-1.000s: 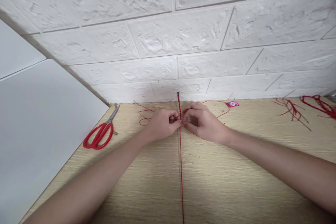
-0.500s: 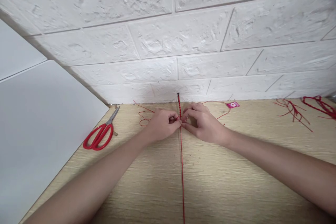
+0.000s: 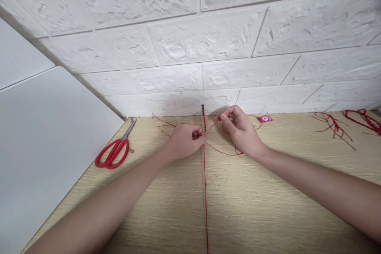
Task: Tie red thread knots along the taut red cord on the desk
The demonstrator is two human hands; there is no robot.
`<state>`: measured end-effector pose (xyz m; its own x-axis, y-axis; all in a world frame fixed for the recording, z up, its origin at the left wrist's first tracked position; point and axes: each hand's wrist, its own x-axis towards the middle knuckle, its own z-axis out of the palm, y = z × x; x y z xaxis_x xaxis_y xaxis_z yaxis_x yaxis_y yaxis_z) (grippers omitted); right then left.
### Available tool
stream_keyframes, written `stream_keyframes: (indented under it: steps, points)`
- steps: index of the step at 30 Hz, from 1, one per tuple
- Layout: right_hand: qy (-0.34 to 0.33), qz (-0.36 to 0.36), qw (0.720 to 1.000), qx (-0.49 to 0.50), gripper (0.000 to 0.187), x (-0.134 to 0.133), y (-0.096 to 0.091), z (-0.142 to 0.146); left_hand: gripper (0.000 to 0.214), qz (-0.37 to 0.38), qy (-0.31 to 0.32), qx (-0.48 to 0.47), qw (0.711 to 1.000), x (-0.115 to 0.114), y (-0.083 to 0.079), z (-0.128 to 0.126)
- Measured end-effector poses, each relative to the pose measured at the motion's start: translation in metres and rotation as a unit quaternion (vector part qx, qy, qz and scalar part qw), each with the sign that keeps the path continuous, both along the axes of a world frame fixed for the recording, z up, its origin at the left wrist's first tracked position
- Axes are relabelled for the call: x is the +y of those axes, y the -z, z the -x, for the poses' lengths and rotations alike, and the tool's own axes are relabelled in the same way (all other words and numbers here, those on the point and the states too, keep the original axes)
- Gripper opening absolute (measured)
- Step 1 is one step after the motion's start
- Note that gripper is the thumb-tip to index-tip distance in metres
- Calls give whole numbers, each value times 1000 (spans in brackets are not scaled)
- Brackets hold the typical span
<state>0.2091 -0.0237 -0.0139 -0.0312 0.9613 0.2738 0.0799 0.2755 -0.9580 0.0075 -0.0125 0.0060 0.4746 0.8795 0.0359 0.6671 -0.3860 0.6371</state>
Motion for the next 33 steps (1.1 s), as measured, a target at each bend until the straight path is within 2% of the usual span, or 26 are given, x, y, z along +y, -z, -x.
stream_keyframes:
  steps: [3,6,15,22,33]
  points:
    - [-69,45,990,113,23,2,0,1,18,-4,1,-4,1000,0,-1,0]
    - [-106,63,979,165,25,4,2,2,17,-4,2,-3,1000,-1,-2,-1]
    - [-71,91,974,194,34,4,3,5,16,-11,5,1,1000,-1,-1,-1]
    - [-117,152,953,233,40,0,-7,7,22,-18,7,-1,1000,-2,-2,-1]
    - [-88,167,960,209,40,1,-6,5,21,-13,7,3,1000,-2,-3,-1]
